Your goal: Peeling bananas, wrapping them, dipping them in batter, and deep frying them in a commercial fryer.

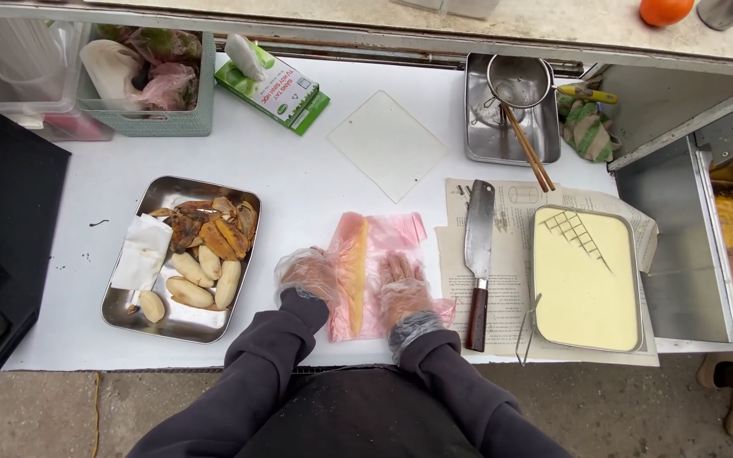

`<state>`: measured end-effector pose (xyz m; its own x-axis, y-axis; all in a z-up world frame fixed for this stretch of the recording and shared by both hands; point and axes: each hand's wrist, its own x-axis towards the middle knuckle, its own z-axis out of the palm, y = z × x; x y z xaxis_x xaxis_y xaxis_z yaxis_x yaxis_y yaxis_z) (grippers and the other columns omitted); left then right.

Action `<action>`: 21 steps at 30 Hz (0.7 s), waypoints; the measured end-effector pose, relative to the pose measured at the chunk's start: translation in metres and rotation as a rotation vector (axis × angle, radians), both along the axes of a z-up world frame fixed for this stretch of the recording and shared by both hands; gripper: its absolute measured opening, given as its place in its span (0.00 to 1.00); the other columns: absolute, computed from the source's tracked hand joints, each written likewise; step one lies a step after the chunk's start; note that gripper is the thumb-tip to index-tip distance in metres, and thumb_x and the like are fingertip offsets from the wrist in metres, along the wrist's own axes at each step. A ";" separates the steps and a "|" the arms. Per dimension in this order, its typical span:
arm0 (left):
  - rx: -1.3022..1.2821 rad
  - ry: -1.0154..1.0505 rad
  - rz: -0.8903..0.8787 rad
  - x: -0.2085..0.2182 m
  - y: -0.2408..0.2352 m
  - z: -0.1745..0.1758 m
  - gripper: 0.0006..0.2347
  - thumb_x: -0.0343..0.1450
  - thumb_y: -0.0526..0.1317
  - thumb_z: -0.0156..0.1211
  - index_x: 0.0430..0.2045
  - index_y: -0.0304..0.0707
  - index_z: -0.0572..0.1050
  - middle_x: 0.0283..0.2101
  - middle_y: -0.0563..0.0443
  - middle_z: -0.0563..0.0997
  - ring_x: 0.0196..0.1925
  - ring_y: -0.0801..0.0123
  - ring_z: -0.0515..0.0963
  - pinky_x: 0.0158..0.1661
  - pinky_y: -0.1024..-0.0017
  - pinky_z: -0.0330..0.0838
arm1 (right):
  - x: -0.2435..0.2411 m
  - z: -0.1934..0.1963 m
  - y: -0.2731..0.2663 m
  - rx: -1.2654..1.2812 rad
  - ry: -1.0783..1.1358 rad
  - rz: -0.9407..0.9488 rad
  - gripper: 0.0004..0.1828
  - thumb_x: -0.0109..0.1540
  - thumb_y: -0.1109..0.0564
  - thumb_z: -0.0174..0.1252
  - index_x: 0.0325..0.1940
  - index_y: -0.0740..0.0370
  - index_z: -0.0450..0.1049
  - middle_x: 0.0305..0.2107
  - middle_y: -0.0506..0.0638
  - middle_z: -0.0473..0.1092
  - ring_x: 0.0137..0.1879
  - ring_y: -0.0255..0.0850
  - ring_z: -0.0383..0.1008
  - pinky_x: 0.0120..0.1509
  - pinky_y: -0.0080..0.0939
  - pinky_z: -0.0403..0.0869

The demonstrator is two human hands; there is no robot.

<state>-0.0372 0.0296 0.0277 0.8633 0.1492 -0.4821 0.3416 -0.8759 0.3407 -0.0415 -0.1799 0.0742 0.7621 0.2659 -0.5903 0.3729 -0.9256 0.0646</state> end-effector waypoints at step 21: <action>-0.004 -0.053 0.379 -0.014 0.050 0.034 0.31 0.55 0.80 0.57 0.41 0.67 0.77 0.42 0.59 0.85 0.51 0.59 0.85 0.43 0.60 0.80 | -0.067 0.013 -0.124 0.072 -0.228 -1.193 0.35 0.56 0.26 0.54 0.60 0.43 0.76 0.53 0.45 0.77 0.62 0.45 0.77 0.61 0.58 0.78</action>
<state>-0.0513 0.0795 0.0621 0.7712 0.4606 -0.4395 0.6226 -0.6896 0.3698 -0.1084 -0.3044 0.0868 0.6345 -0.6463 -0.4239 -0.7283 -0.6836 -0.0479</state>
